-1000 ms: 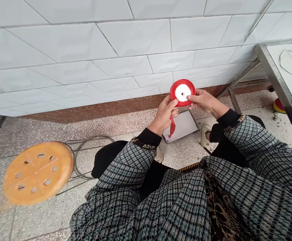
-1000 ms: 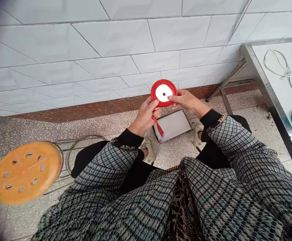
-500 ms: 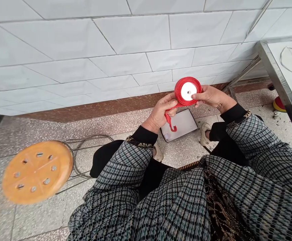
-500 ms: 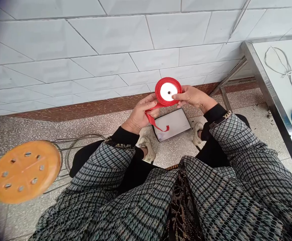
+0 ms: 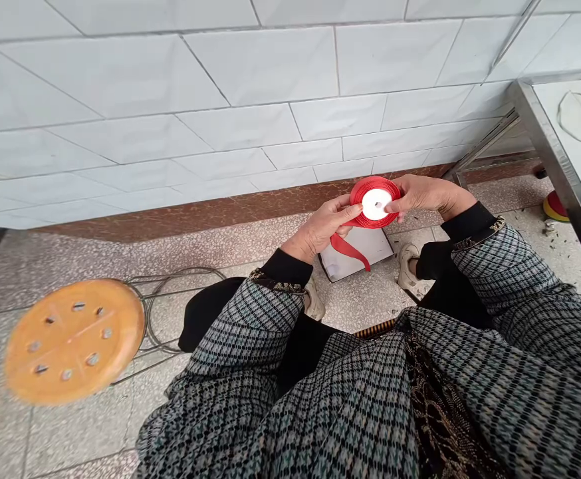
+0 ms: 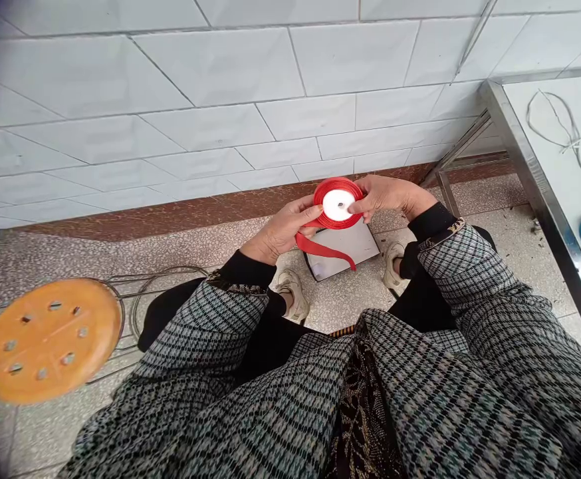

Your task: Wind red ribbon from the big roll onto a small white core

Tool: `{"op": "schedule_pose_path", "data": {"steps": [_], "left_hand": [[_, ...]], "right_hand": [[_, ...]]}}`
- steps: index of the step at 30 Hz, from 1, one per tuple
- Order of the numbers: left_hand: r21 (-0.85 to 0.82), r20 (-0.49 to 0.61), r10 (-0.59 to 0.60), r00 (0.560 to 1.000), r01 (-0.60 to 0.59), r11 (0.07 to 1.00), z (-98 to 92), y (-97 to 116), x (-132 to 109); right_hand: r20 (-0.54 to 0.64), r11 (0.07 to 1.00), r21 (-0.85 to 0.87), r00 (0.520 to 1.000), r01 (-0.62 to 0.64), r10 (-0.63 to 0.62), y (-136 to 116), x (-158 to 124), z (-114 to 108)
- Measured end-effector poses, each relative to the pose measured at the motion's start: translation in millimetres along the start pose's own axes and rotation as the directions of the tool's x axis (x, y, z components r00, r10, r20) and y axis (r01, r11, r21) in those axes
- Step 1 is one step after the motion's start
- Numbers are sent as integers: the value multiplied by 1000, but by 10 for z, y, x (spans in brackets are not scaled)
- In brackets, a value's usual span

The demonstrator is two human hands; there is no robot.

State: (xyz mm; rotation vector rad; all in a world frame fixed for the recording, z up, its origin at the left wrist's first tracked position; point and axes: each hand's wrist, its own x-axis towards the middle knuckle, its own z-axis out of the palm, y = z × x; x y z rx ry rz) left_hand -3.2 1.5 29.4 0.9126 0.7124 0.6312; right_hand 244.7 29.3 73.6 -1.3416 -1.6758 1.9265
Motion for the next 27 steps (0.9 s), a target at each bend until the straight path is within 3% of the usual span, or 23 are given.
{"op": "schedule_pose_path", "data": {"steps": [3, 6, 9, 13, 16, 22, 27], "left_hand": [[3, -45, 8, 999, -8, 1000, 15, -11, 11], [-49, -105, 56, 993, -62, 997, 45, -37, 33], [-122, -193, 148, 970, -173, 977, 95, -92, 68], [-146, -285, 201, 937, -249, 957, 151, -165, 105], [-135, -252, 201, 946, -241, 961, 139, -152, 98], [-128, -43, 118, 992, -122, 984, 4, -35, 24], [-96, 20, 60, 998, -58, 994, -91, -25, -15]], "right_hand": [[-11, 1000, 30, 1000, -6, 7, -4, 1, -14], [-111, 989, 143, 994, 31, -15, 47, 63, 35], [-282, 939, 315, 958, 138, -46, 155, 198, 226], [-383, 813, 511, 921, 280, -76, 283, 365, 551], [-367, 815, 498, 923, 296, -111, 281, 367, 588], [-266, 883, 409, 956, 231, -126, 158, 179, 265], [-227, 911, 368, 968, 187, -107, 114, 77, 107]]}}
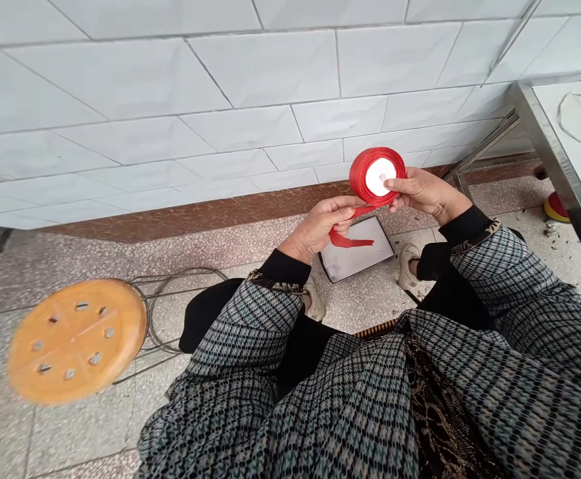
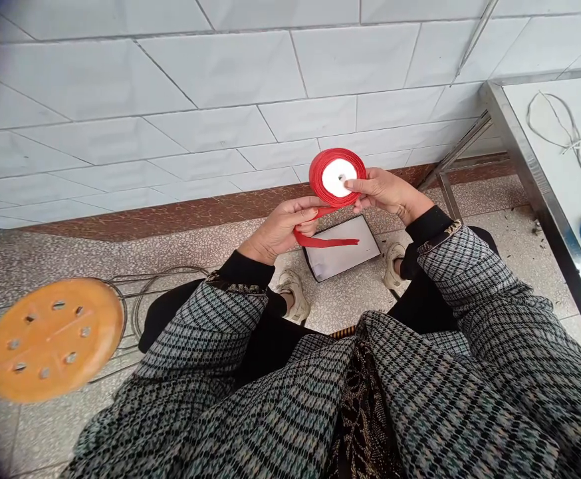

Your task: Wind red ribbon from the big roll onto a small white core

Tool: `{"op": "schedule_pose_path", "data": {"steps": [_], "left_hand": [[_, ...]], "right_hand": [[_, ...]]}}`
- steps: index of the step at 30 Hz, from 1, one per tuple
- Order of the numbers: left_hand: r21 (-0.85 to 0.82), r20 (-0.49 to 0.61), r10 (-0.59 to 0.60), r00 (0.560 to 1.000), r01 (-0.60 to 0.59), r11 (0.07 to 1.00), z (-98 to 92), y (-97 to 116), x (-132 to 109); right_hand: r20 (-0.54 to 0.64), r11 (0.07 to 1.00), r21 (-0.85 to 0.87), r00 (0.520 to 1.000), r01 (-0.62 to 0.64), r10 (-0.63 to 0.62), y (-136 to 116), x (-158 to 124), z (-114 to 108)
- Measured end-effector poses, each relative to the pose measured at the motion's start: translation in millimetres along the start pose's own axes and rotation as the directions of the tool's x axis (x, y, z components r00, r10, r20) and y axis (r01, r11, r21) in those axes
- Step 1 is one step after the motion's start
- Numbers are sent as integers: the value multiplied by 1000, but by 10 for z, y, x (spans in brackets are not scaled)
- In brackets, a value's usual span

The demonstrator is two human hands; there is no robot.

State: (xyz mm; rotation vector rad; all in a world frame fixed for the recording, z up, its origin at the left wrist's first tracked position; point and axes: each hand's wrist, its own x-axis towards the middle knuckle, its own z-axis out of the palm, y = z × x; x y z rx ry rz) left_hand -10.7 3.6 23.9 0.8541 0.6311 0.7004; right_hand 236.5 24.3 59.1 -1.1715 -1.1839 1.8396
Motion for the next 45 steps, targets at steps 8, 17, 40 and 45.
{"op": "schedule_pose_path", "data": {"steps": [8, 17, 40, 45], "left_hand": [[3, -113, -41, 993, 42, 999, 19, 37, -15], [173, -90, -31, 995, 46, 984, 74, 71, -8], [-57, -142, 50, 989, -59, 997, 79, -67, 73], [84, -107, 34, 994, -25, 996, 38, -28, 26]], "right_hand": [[70, 975, -183, 988, -124, 139, -86, -36, -39], [59, 938, -302, 979, -171, 197, -84, -19, -21], [-30, 997, 69, 999, 35, -33, 138, 108, 89], [66, 994, -92, 995, -66, 73, 32, 31, 24]]}}
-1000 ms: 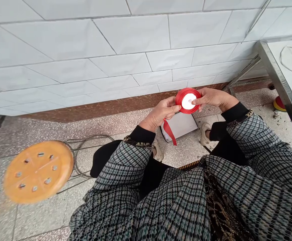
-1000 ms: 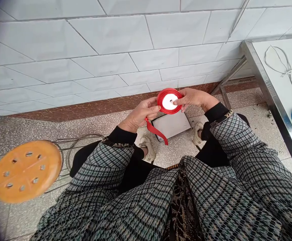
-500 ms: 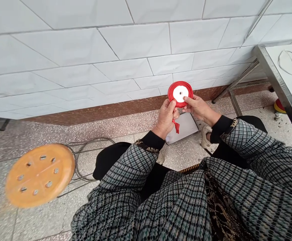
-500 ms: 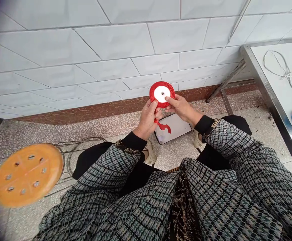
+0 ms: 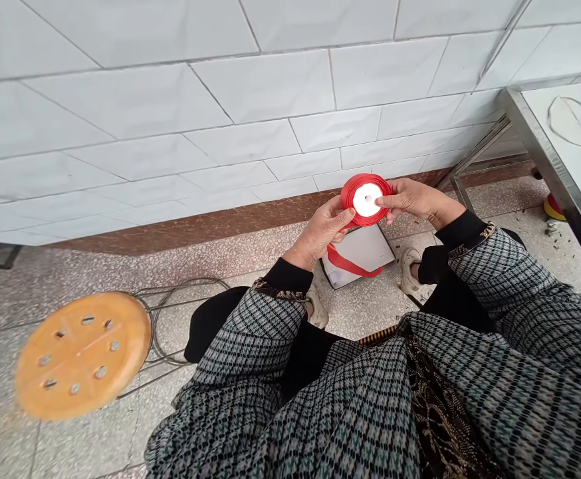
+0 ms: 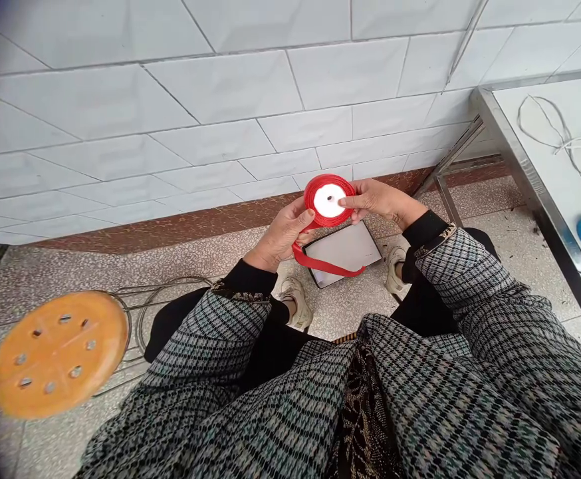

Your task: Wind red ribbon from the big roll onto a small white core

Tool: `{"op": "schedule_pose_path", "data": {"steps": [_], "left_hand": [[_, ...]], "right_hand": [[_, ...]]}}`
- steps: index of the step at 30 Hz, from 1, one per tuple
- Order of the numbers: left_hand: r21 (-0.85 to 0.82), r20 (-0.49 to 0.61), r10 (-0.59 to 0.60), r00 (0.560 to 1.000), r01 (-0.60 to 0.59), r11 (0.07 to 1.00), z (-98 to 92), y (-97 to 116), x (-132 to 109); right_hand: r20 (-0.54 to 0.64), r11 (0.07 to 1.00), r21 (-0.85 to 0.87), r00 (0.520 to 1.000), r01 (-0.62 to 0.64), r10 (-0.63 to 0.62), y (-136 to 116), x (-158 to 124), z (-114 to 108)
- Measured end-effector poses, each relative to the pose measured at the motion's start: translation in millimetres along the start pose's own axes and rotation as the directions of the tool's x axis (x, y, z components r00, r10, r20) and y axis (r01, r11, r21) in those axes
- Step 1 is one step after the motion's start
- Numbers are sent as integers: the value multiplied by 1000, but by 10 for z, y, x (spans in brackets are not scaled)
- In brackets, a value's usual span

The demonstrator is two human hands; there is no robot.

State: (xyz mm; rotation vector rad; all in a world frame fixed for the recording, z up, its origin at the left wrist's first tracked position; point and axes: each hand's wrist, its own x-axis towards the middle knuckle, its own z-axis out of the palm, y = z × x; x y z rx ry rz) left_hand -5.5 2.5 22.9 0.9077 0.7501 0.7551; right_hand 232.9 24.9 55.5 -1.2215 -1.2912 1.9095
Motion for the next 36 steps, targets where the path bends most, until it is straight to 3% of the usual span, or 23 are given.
{"op": "schedule_pose_path", "data": {"steps": [4, 7, 14, 17, 26, 33, 36], "left_hand": [[81, 1, -14, 1000, 14, 997, -5, -14, -4], [19, -65, 0, 998, 1, 1000, 39, -37, 10], [-189, -264, 143, 954, -196, 962, 252, -266, 66], [-232, -302, 144, 942, -220, 948, 318, -354, 89], [-172, -60, -16, 998, 5, 985, 89, -160, 54], [-81, -56, -65, 996, 60, 995, 12, -67, 17], [-101, -94, -44, 995, 34, 994, 44, -67, 23]], "right_hand": [[37, 997, -71, 999, -34, 36, -35, -12, -61], [-32, 1000, -3, 999, -3, 3, -4, 30, -26], [-265, 933, 339, 964, 122, -30, 282, 180, 506], [-299, 907, 381, 952, 178, -61, 375, 209, 621], [-62, 988, 143, 996, 65, -57, 110, 101, 147], [36, 996, -89, 999, -11, 14, -30, 19, -51], [-1, 997, -71, 1000, -3, 3, 1, 59, -38]]}}
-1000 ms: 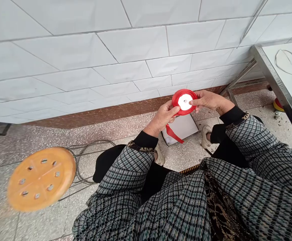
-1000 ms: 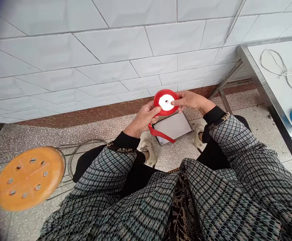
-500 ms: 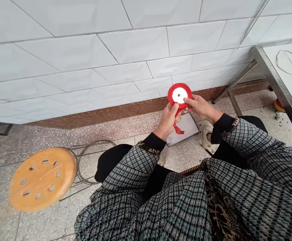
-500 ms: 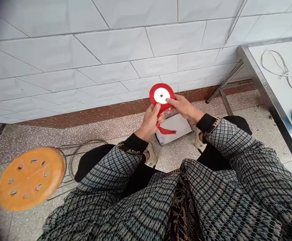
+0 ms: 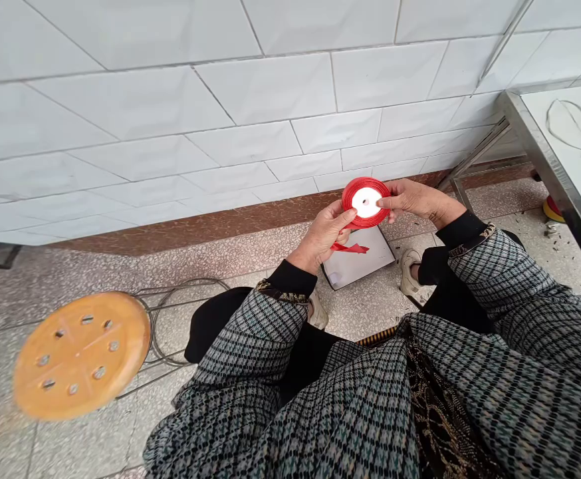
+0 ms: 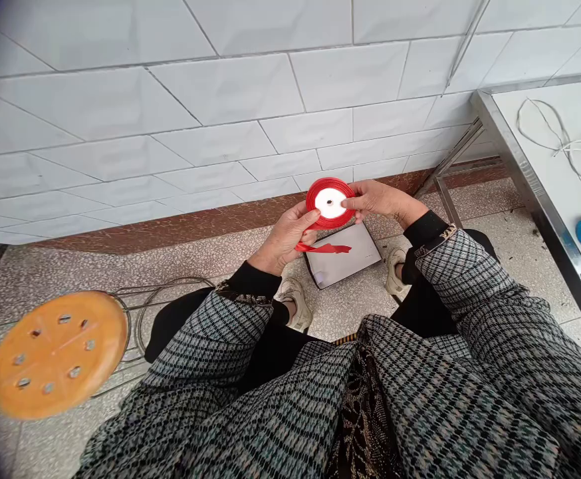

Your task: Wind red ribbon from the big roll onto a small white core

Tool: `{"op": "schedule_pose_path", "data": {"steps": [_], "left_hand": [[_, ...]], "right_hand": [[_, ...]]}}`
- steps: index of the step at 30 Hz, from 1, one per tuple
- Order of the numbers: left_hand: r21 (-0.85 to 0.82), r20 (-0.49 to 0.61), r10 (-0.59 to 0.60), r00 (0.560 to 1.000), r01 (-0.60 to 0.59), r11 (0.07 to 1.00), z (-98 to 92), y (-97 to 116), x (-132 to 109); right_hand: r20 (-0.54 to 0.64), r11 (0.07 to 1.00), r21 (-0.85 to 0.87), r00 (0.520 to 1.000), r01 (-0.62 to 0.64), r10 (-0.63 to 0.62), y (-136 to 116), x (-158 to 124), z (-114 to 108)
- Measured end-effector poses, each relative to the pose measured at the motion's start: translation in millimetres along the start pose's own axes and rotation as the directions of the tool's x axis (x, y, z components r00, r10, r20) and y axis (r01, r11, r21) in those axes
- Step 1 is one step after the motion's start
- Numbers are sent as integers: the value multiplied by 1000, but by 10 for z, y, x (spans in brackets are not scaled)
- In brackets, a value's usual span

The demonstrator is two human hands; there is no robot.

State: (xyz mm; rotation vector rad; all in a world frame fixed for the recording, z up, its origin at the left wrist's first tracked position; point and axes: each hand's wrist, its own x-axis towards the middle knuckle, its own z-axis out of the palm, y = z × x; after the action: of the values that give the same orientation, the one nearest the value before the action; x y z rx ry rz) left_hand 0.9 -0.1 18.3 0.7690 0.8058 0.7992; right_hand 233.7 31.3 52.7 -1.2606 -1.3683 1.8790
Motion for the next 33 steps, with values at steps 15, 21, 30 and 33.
{"op": "schedule_pose_path", "data": {"steps": [15, 21, 30, 33], "left_hand": [[-4, 4, 100, 995, -100, 995, 85, -86, 9], [13, 19, 27, 999, -28, 1000, -9, 36, -24], [9, 64, 34, 997, -35, 999, -47, 167, -62], [81, 72, 28, 997, -34, 996, -47, 186, -67]], "right_hand": [[-197, 901, 406, 977, 152, -76, 228, 134, 296], [-144, 938, 333, 988, 100, -54, 143, 78, 61], [-63, 991, 132, 998, 33, -25, 103, 34, 58], [-5, 999, 50, 1000, 10, -10, 32, -12, 34]]}}
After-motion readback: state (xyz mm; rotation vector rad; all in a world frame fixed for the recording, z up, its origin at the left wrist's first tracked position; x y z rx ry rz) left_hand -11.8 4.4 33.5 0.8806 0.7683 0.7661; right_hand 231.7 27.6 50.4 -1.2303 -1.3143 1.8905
